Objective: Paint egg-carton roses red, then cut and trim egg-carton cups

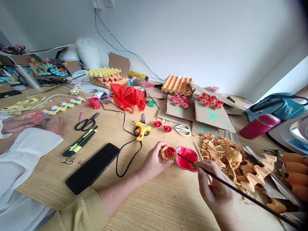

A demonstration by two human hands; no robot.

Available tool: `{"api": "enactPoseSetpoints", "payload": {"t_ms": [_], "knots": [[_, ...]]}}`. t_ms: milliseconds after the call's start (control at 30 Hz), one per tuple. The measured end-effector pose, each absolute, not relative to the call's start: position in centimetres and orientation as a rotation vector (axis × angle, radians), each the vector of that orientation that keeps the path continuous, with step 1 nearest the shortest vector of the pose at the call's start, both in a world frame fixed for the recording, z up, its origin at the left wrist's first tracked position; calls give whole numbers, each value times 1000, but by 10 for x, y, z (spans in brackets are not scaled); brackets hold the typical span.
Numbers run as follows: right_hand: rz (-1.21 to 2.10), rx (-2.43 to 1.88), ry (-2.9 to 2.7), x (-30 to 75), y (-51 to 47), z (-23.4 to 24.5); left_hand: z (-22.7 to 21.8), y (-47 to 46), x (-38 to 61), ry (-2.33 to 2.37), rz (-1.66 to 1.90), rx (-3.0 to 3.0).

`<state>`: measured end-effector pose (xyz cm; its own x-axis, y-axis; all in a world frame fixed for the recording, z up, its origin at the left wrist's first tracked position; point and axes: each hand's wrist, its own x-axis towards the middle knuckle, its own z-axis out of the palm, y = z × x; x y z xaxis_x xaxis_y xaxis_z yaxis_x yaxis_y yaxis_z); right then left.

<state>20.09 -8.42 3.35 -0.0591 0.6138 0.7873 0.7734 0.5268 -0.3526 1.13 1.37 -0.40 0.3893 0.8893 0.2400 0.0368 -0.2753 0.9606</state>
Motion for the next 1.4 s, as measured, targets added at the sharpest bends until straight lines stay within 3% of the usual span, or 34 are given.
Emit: {"api": "enactPoseSetpoints", "payload": {"t_ms": [233,500,867,1100,1400], "knots": [[-355,-1376,-1699,207,-73,29,-22,22,11,796,1005,1497],[-283,-1488,-1690,211,-67,17,-24,26,15,736,1030,1436],[-350,-1378,-1641,209,-79,30,-17,20,12,743,1041,1610],[-187,-1037,-1845,198,-87,38,-5,11,10,790,1052,1764],[-133,-1050,-1936,196,-84,25,-3,10,9,762,1037,1841]]}}
